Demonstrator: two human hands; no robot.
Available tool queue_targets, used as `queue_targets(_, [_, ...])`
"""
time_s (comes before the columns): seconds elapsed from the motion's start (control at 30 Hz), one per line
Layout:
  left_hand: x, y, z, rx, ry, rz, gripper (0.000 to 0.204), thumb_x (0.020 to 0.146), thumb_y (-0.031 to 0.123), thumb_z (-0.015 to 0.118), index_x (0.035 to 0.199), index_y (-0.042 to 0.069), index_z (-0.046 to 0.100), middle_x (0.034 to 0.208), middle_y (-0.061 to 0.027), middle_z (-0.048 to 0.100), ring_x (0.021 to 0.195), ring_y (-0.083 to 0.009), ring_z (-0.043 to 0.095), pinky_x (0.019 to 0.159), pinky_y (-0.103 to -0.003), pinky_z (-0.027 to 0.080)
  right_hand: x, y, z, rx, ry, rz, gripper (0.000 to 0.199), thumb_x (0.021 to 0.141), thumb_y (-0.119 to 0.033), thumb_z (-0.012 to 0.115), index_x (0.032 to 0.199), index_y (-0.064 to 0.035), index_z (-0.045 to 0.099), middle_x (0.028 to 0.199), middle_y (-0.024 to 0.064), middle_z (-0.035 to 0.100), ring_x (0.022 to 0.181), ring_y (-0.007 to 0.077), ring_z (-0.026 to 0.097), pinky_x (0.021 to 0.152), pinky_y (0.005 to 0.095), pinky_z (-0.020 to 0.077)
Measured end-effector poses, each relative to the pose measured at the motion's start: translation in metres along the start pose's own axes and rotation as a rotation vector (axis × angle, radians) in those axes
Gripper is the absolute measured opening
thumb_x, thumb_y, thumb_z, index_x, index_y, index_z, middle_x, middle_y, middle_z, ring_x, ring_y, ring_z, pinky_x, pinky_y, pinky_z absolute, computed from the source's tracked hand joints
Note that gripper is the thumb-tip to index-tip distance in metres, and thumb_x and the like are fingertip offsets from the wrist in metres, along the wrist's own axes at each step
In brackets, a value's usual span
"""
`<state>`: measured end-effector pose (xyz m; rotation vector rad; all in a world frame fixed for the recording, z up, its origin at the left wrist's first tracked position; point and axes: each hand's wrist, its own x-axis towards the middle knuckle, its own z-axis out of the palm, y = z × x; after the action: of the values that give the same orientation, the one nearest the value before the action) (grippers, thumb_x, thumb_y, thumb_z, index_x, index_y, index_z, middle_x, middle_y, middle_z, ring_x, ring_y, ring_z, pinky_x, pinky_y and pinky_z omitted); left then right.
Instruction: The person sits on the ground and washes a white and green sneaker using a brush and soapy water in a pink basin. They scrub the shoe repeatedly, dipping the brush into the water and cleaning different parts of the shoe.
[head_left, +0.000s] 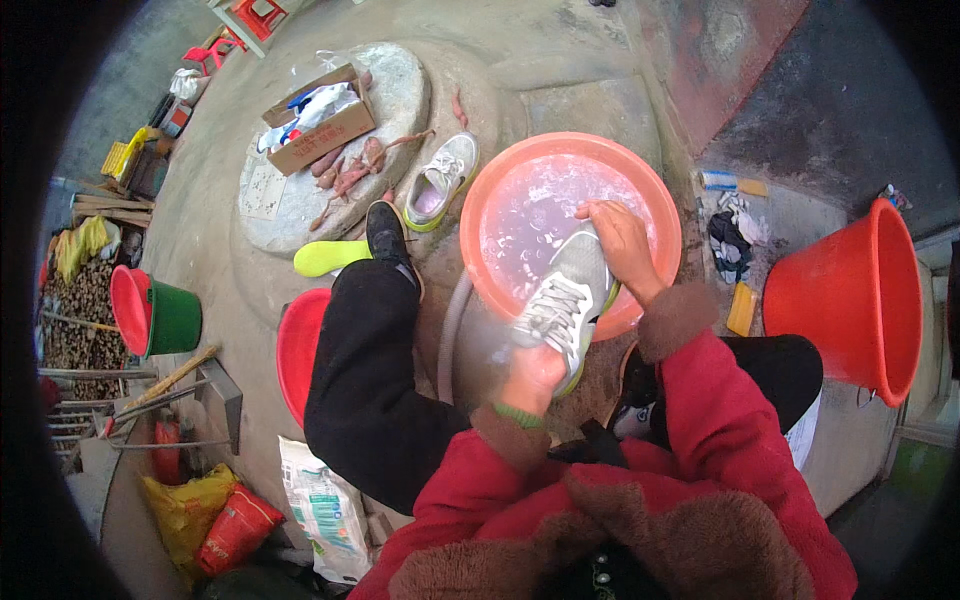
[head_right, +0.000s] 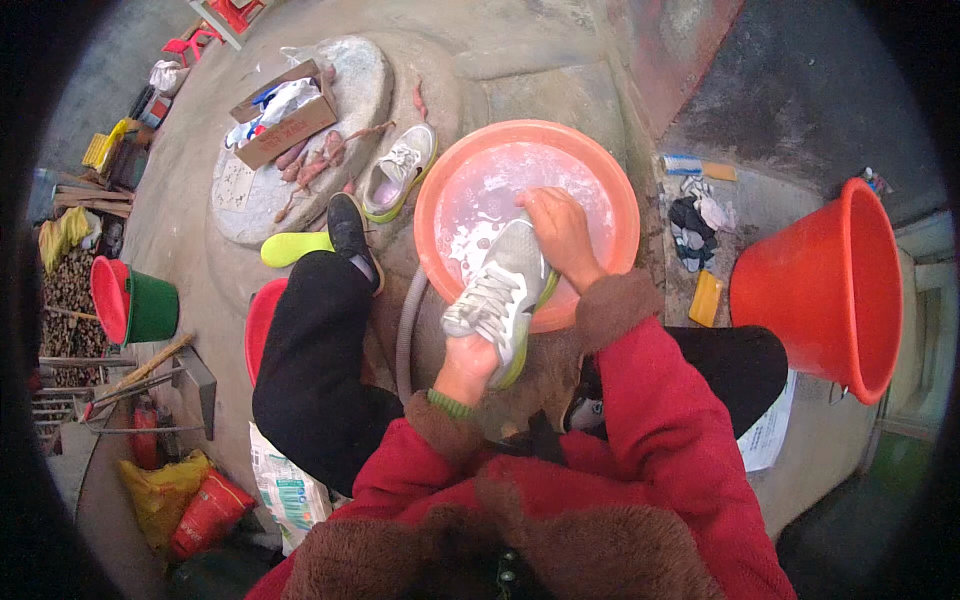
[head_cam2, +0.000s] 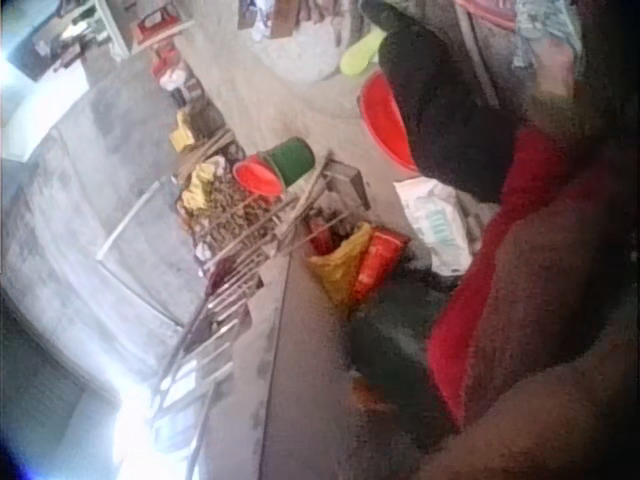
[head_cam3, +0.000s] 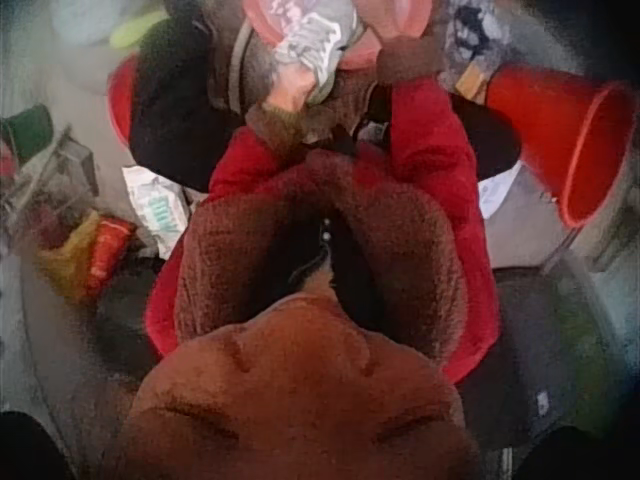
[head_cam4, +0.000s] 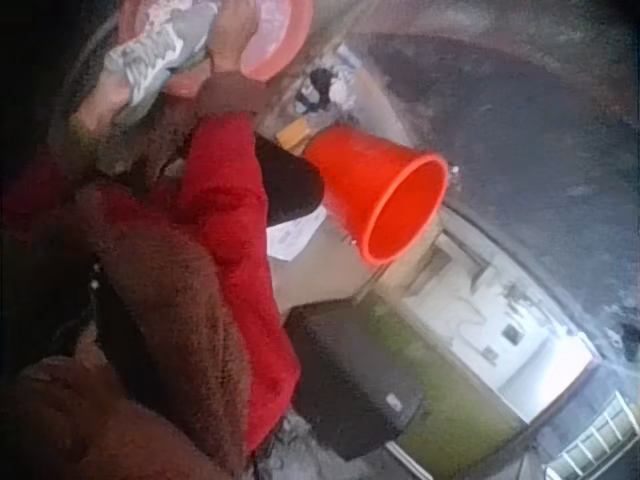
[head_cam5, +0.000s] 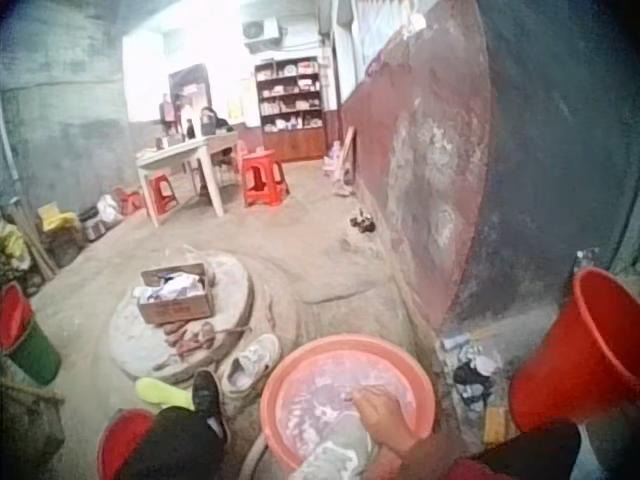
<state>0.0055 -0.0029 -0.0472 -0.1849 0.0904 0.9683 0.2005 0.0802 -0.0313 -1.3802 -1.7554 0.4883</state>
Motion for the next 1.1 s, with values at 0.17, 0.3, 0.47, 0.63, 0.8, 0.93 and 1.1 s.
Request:
queue_targets(0.17, [0.000, 0.012, 0.001, -0.197, -0.164, -0.012, 0.041, 0.106, 0.022, 0.035, 0.138, 0.000, 0.051, 0.141, -0.0140, 0.055, 0.129, -0.0256, 0.054, 0.113, -0.042, 0.043, -0.073, -0.077, 0.038, -0.042, 0.209, 0.012, 0.064, 0.095, -0.025, 0.059, 0.152, -0.0014, 0.039, 0.159, 0.0231, 0.032, 0.145, 0.0403, 0.033, 0.119, 0.0509, 0.0221])
queue_targets(0.3, [-0.006, 0.004, 0.003, -0.084, 0.115, 0.039, 0.031, 0.104, 0.018, 0.042, 0.124, 0.000, 0.057, 0.118, -0.0098, 0.063, 0.113, -0.0207, 0.061, 0.107, -0.037, 0.047, -0.054, -0.080, 0.027, -0.160, 0.149, 0.054, 0.065, 0.096, -0.029, 0.057, 0.153, -0.0027, 0.037, 0.160, 0.0206, 0.033, 0.148, 0.0398, 0.028, 0.120, 0.0560, 0.0177])
queue_targets(0.47, [0.000, -0.001, 0.017, -0.001, -0.151, -0.080, 0.026, 0.104, 0.016, 0.040, 0.120, 0.001, 0.053, 0.110, -0.0065, 0.062, 0.110, -0.0175, 0.060, 0.106, -0.035, 0.046, 0.004, -0.055, -0.007, -0.133, 0.097, 0.080, 0.050, 0.098, -0.026, 0.053, 0.146, -0.0093, 0.051, 0.153, 0.0133, 0.046, 0.147, 0.0358, 0.033, 0.119, 0.0572, 0.0191])
queue_targets(0.63, [-0.003, -0.003, 0.033, 0.195, 0.420, 0.097, 0.025, 0.105, 0.019, 0.045, 0.123, 0.005, 0.056, 0.108, -0.0019, 0.064, 0.092, -0.0118, 0.063, 0.088, -0.030, 0.055, -0.045, -0.077, 0.016, -0.346, 0.071, -0.112, 0.046, 0.094, -0.028, 0.056, 0.135, -0.0094, 0.059, 0.147, 0.0101, 0.053, 0.146, 0.0308, 0.036, 0.115, 0.0602, 0.0235])
queue_targets(0.8, [-0.007, -0.013, 0.048, 0.537, 0.369, 0.058, 0.032, 0.106, 0.020, 0.048, 0.134, 0.006, 0.055, 0.111, -0.0017, 0.066, 0.070, -0.0073, 0.055, 0.061, -0.024, 0.049, -0.029, -0.036, 0.007, -0.377, -0.198, -0.016, 0.040, 0.096, -0.025, 0.054, 0.131, -0.0080, 0.062, 0.138, 0.0113, 0.059, 0.141, 0.0298, 0.043, 0.115, 0.0552, 0.0270])
queue_targets(0.93, [-0.002, -0.012, 0.046, 0.955, 0.574, -0.148, 0.033, 0.106, 0.027, 0.051, 0.132, 0.007, 0.055, 0.099, -0.0014, 0.063, 0.052, -0.0092, 0.047, 0.047, -0.025, 0.043, -0.019, -0.037, 0.005, -0.222, -0.137, 0.203, 0.038, 0.096, -0.025, 0.054, 0.129, -0.0077, 0.063, 0.131, 0.0131, 0.062, 0.134, 0.0321, 0.049, 0.111, 0.0506, 0.0346])
queue_targets(1.1, [-0.002, -0.006, 0.002, 1.218, 0.570, -0.069, 0.035, 0.103, 0.036, 0.059, 0.126, 0.009, 0.055, 0.085, -0.0016, 0.058, 0.044, -0.0100, 0.045, 0.041, -0.027, 0.042, -0.040, -0.055, 0.020, -0.342, 0.106, -0.184, 0.035, 0.097, -0.024, 0.054, 0.125, -0.0054, 0.063, 0.122, 0.0132, 0.064, 0.121, 0.0337, 0.057, 0.103, 0.0474, 0.0424])
